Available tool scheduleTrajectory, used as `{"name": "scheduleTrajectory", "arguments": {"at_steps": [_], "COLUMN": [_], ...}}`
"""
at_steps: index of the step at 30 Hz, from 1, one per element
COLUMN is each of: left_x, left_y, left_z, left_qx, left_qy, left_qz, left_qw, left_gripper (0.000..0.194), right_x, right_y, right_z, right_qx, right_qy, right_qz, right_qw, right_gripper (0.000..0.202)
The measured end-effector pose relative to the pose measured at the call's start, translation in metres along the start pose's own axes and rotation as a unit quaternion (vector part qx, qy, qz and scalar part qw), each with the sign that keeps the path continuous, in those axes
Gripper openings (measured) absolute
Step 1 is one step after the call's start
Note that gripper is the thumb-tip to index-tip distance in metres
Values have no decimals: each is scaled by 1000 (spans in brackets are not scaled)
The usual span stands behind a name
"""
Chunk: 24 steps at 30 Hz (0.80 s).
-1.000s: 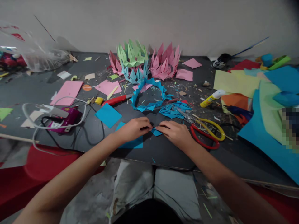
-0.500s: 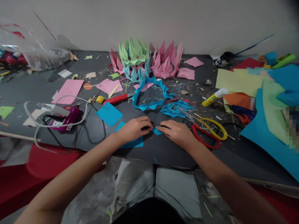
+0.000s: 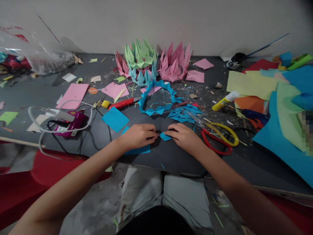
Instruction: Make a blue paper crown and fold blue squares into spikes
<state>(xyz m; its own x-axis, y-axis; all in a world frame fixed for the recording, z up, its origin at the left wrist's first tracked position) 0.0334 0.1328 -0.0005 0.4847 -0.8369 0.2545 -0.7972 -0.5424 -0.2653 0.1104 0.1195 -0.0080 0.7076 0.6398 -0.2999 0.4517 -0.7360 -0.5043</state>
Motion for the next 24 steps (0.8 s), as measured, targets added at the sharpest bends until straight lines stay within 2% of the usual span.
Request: {"name": "scheduleTrajectory", "arguments": {"at_steps": [3,6,11,19,24], "left_x": [8,17,41,38,34], "left_y": [1,1,9,12,7], "left_z": [-6,-9,2,11,7], "left_qx": [3,29,46,16,31], "left_qy": [-58,-104,-102,-105,-93], "left_qz": [8,-9,-1,-30,-58], "left_qw": [998,994,994,994,994], "left_gripper": [28,34,34,45,40], "right_x": [1,-1,-2,-4,3], "right_y": [0,-1,-3,0,0], "right_z": [0,-2,-6,-7,-11], "right_qx": [7,18,34,23,38], "right_qy": [-11,-13,-12,-5,-17], "right_qz": [5,-2,-3,3,63], "right_qw": [1000,1000,999,1000,997], "right_gripper": [28,28,28,30,27]}}
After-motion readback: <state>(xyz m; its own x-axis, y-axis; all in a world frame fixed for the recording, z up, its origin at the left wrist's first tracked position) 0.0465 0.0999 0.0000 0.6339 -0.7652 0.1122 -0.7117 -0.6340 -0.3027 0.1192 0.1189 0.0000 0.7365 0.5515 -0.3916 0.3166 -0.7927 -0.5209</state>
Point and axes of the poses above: each hand's wrist, its own y-axis away from the middle knuckle, its own z-axis out of the palm, x = y × z, the point moved 10 cm from there along -y, towards the middle knuckle, and after that the axes turned 14 degrees about x, right-handed, at the moved point
